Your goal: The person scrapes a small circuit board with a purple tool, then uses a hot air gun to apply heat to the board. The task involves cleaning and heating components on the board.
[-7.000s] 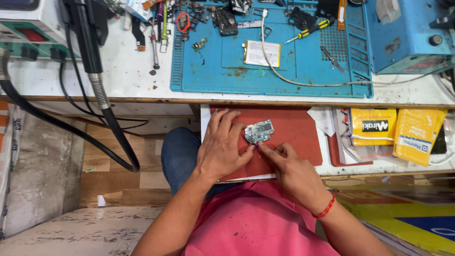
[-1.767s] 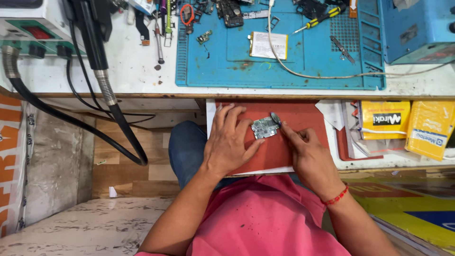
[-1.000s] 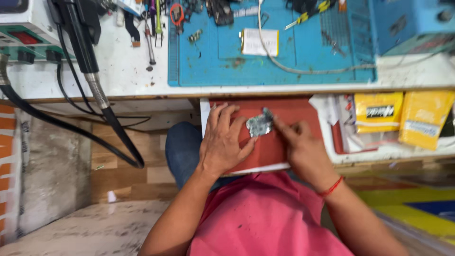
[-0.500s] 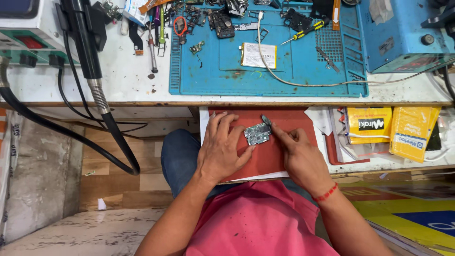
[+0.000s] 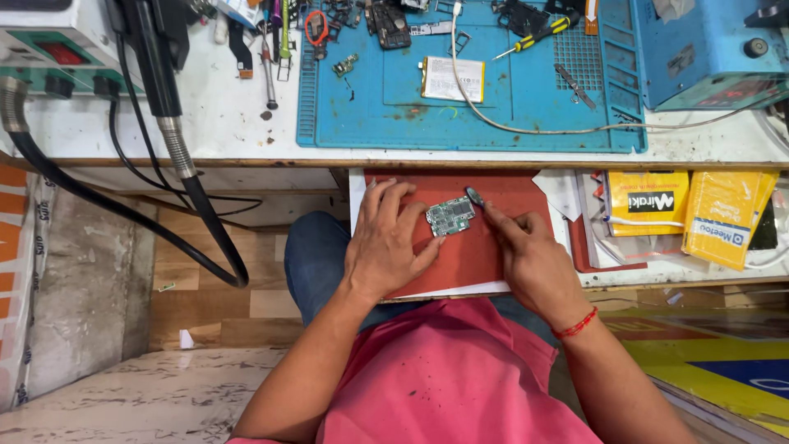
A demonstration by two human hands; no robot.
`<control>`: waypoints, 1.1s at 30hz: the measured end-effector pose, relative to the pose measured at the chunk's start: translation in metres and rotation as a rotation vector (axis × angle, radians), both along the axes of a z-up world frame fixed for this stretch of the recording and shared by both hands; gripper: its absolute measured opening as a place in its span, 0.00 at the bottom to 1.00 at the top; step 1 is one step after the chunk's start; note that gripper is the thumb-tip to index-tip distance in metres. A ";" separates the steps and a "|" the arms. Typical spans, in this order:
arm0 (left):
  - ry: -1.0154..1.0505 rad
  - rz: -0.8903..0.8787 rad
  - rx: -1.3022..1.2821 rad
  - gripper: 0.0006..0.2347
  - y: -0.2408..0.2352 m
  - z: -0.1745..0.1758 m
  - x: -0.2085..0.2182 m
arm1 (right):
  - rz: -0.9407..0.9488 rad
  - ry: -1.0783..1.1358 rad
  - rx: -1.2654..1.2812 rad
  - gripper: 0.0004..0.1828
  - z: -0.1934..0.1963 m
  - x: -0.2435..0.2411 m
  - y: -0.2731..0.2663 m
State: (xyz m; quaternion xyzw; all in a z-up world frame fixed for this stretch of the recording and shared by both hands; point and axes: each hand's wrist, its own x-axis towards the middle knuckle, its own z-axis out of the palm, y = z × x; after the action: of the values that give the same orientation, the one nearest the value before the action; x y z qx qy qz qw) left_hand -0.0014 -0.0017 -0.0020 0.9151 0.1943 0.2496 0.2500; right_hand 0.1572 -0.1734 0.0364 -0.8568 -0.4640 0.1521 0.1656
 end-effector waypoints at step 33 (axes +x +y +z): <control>0.012 -0.012 -0.005 0.21 0.001 0.001 -0.003 | 0.195 0.039 0.016 0.33 -0.002 -0.012 0.012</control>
State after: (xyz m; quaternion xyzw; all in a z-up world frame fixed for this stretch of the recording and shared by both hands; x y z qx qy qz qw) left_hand -0.0044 -0.0003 -0.0007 0.9171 0.1911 0.2422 0.2524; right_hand 0.1447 -0.1617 0.0340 -0.8032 -0.5430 0.1804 0.1657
